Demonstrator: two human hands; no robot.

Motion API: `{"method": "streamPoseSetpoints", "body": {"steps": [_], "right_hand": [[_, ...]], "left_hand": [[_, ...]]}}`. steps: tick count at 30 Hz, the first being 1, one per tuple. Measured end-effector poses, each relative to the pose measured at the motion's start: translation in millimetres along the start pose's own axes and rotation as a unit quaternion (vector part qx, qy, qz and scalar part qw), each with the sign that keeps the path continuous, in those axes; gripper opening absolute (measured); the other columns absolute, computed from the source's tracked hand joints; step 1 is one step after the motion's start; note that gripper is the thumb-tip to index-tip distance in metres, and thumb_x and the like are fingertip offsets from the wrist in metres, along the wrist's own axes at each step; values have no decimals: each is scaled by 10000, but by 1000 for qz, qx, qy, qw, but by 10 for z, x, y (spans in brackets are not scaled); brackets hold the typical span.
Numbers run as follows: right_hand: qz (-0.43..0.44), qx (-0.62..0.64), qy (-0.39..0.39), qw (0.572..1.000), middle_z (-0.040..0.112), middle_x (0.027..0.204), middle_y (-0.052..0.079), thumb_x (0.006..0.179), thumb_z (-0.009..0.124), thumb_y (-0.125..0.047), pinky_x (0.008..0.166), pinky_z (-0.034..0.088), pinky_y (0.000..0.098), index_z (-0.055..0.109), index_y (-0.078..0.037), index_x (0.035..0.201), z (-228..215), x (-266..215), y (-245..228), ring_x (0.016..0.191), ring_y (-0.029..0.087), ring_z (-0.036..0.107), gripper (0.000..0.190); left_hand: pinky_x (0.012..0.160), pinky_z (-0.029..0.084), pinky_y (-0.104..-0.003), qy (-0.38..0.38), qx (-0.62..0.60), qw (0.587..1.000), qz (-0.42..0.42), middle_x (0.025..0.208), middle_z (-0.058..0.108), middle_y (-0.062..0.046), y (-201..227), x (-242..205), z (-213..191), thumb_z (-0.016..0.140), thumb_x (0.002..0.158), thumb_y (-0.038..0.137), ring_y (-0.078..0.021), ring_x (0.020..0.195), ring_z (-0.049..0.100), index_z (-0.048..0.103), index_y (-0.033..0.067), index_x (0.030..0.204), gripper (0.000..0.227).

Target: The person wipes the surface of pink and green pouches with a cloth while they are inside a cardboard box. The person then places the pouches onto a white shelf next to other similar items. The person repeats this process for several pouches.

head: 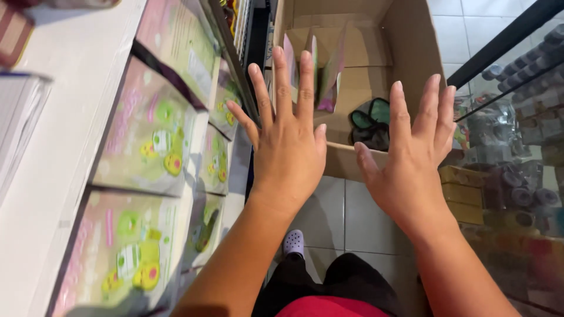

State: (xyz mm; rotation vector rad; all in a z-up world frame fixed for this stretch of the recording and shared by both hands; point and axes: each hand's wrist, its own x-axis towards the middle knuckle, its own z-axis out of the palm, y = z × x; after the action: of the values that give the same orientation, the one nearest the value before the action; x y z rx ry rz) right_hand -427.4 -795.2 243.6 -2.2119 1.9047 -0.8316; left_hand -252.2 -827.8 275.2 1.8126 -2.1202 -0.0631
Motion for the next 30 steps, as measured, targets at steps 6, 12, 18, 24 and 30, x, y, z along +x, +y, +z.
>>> {"method": "streamPoseSetpoints", "body": {"steps": [6, 12, 18, 24, 30], "right_hand": [[40, -13, -9, 999, 66, 1686, 328, 824, 864, -209, 1222, 138, 697, 269, -41, 1643, 210, 336, 138, 1568, 537, 54, 1026], [35, -5, -3, 999, 64, 1688, 328, 823, 867, -193, 1274, 145, 627, 253, -30, 1644, 367, 506, 436, 1578, 526, 63, 1038], [45, 11, -22, 999, 64, 1667, 345, 786, 857, -168, 1253, 167, 594, 220, -9, 1626, 610, 649, 882, 1554, 537, 109, 1066], [32, 37, -40, 998, 66, 1657, 355, 768, 838, -150, 1243, 186, 591, 200, -2, 1616, 1189, 833, 1476, 1531, 561, 139, 1071], [31, 55, -98, 993, 45, 1643, 370, 787, 814, -170, 1229, 186, 592, 204, 3, 1606, 1753, 912, 1912, 1526, 558, 127, 1036]], "left_hand": [[1189, 58, -817, 24, -50, 998, 41, 1728, -4, -136, -38, 377, 268, 781, 897, 308, -453, 1607, 2, 86, 247, 1654, 1030], [1206, 49, -803, 9, -62, 997, 37, 1731, 15, -138, 45, 581, 581, 786, 883, 297, -440, 1609, 20, 108, 225, 1659, 1033], [1174, 57, -782, -26, -51, 998, 29, 1705, 40, -145, 131, 770, 993, 791, 835, 284, -448, 1575, 31, 144, 204, 1636, 1033], [1244, 146, -646, -31, -120, 992, 29, 1725, 40, -174, 113, 970, 1814, 735, 869, 181, -457, 1594, 78, 144, 155, 1655, 984], [1249, 188, -637, -58, -89, 994, 32, 1715, 53, -183, 219, 1024, 2523, 724, 876, 174, -461, 1583, 109, 210, 153, 1639, 920]]}}
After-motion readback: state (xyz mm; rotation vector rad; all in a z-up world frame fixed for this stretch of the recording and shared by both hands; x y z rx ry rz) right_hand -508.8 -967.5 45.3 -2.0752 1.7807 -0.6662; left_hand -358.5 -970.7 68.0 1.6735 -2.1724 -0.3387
